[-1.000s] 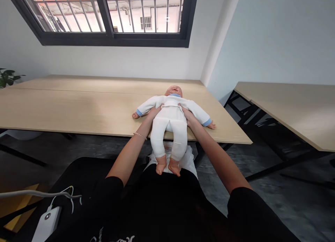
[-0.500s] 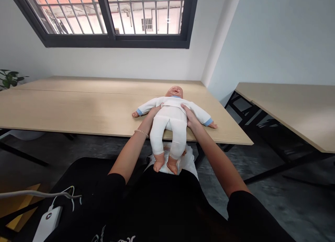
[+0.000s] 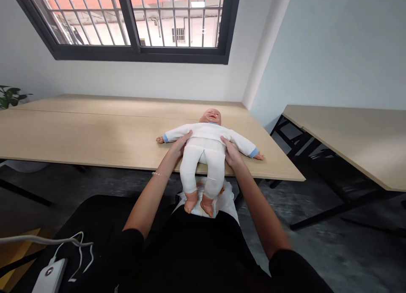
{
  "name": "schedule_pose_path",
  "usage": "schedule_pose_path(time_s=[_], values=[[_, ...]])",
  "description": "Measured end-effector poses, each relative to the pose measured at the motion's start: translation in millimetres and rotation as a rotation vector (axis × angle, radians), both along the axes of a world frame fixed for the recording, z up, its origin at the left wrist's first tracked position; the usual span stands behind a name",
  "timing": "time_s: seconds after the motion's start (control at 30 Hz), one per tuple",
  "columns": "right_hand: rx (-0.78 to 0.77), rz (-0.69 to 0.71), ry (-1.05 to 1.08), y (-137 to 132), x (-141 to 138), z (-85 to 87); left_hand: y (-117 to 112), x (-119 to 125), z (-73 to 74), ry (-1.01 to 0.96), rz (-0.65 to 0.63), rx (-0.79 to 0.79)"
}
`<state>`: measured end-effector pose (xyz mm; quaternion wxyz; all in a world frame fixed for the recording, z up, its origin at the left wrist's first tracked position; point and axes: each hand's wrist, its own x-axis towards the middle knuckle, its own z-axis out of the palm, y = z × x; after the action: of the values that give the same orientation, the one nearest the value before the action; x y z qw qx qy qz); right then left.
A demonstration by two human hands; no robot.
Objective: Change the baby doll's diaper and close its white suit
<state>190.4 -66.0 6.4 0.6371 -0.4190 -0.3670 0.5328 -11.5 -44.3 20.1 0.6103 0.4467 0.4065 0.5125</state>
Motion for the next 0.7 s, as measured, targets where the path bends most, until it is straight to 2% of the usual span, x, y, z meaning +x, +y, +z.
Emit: schedule_pose_path(time_s=[0.07,0.17,0.3,0.47,0.6,0.7], values=[[-0.01,-0.045,-0.036,-12.2,5.0,-11.1,-5.8,-6.3,-4.1,-0.022,0.01,-0.057],[-0.01,-0.037,-0.108,-28.8,12.0,-19.7,-22.6,-12.6,-4.7,-0.036,0.031,-0.007],[0.042,0.062,-0.237,-40.1,15.8,-14.1,-41.3,-14.0,0.1,0.012,-0.134,0.086],[0.078,0.041,-0.362,-37.1,14.6,-7.6,-44.0,-12.6,2.4,0.096,-0.179,0.168],[0.13,0.012,-0.445,-25.8,16.6,-13.2,-41.3,-13.7,2.4,0.146,-0.208,0.201],[0.149,-0.03,-0.52,-18.3,18.0,-18.2,-38.3,-13.2,-1.8,0.184,-0.178,0.204]])
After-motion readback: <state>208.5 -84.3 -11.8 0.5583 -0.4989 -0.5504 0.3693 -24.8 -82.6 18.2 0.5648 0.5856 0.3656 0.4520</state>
